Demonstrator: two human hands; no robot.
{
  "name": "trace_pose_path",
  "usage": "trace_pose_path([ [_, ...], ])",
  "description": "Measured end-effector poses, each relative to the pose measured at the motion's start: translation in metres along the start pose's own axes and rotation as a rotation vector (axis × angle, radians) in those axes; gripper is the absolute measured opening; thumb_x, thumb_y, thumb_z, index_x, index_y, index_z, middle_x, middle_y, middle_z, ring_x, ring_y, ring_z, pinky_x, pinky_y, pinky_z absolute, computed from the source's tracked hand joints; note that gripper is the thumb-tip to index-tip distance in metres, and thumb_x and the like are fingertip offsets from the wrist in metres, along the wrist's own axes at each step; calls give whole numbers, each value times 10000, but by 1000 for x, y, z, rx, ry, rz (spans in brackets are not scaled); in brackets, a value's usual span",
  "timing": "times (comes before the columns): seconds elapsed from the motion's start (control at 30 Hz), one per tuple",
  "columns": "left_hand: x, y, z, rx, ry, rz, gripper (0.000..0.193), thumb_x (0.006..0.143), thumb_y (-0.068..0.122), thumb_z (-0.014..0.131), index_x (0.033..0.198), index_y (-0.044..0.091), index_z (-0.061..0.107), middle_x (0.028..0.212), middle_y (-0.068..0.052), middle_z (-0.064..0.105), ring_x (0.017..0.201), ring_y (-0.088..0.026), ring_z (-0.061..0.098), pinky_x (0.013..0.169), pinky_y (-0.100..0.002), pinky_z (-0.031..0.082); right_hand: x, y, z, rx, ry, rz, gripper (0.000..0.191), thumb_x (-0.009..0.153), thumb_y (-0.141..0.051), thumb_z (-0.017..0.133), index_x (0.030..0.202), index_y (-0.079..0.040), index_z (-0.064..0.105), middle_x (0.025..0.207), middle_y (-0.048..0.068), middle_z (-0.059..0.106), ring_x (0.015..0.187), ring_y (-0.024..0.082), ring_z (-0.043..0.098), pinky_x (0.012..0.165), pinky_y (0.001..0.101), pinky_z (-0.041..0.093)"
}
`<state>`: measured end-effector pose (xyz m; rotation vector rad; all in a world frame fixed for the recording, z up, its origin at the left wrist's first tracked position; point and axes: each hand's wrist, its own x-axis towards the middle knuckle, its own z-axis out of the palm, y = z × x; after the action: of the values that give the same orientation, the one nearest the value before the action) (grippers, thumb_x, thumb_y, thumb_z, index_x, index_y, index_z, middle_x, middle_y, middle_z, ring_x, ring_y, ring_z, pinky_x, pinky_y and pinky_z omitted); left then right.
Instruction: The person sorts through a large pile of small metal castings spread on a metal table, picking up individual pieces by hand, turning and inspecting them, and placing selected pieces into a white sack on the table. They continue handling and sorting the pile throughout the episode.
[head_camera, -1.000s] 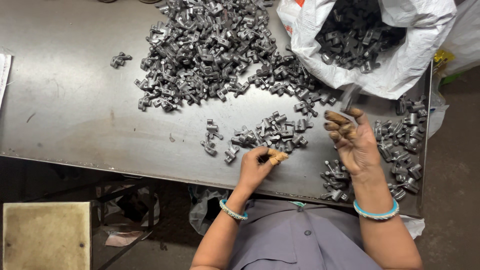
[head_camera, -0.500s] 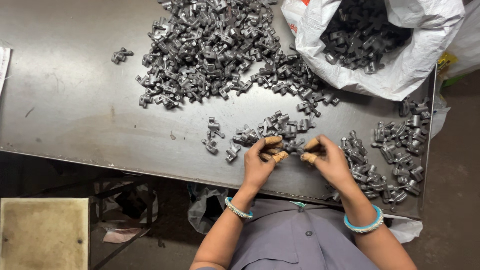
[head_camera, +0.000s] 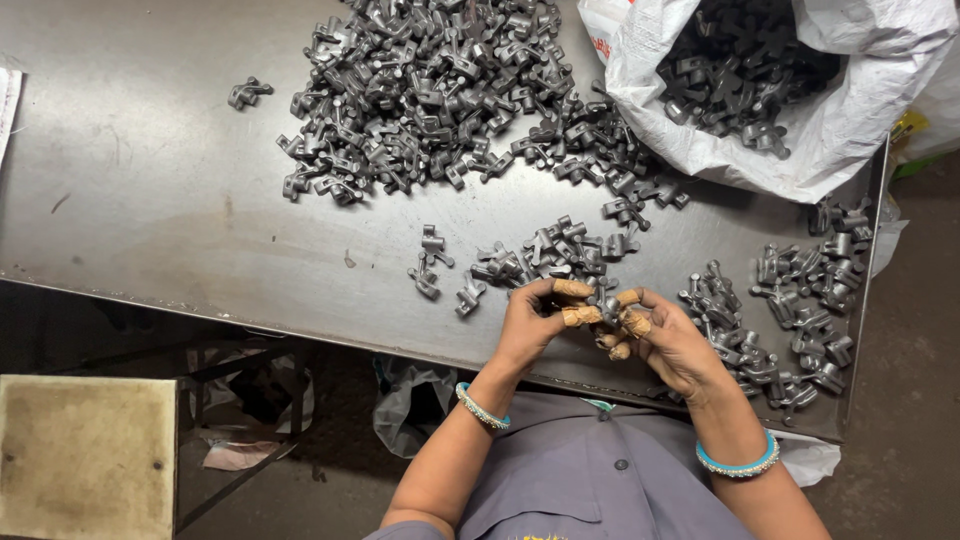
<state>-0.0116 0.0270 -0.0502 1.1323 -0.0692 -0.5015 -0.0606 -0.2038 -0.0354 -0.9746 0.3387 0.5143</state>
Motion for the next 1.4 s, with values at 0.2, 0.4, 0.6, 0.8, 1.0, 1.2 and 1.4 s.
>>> trace_pose_path([
  [0.2,-1,16,-1,232,-4,17,308,823,-30,715,1131,-28,724,1081,-55,771,954,-104,732,835,-241,576,16,-38,-3,-351,147,12,405,922,-139,745,1269,-20,576,938,223,693,707,218,647,517,267,457],
  [0.4,-4,35,5,446,183,54,318,792,33,834,1092,7,734,974,-47,774,876,-85,705,789,-234,561,37,-80,43,-66,108,-481,552,834,1,786,1287,-105,488,1220,187,686,996,182,734,806,263,621],
  [0.6,-4,30,0,435,289,121,330,804,44,801,1122,10,719,997,-37,779,915,-91,729,821,-241,583,45,-52,90,-1335,454,-547,510,715,-25,807,1179,-46,597,1128,143,692,944,321,613,800,426,520],
  [0.8,7,13,-2,394,364,95,416,801,178,875,1169,60,720,983,-36,743,869,-95,675,753,-248,567,56,-27,67,-1533,436,-685,415,804,-58,759,1198,-57,629,1063,170,652,994,394,554,878,490,466],
  [1.0,9,25,13,607,449,322,388,944,313,794,1263,98,749,1065,-99,703,896,-154,655,820,-295,552,65,-25,25,-1574,370,-765,402,827,-193,786,1198,-83,678,1034,125,671,929,339,574,911,440,477],
  [1.2,16,29,17,284,243,349,329,1058,231,690,1337,57,675,1249,-97,713,1107,-96,653,1059,-277,523,76,-21,4,-1136,289,-662,438,830,-264,820,1121,-20,602,1042,142,693,939,252,684,891,380,561],
  [1.4,26,18,9,-85,63,297,193,1065,87,705,1206,-44,698,1215,-80,704,1161,-126,637,1124,-320,498,85,-27,17,-1076,265,-507,480,837,-204,802,1201,-24,546,1080,136,689,949,245,685,878,373,567],
])
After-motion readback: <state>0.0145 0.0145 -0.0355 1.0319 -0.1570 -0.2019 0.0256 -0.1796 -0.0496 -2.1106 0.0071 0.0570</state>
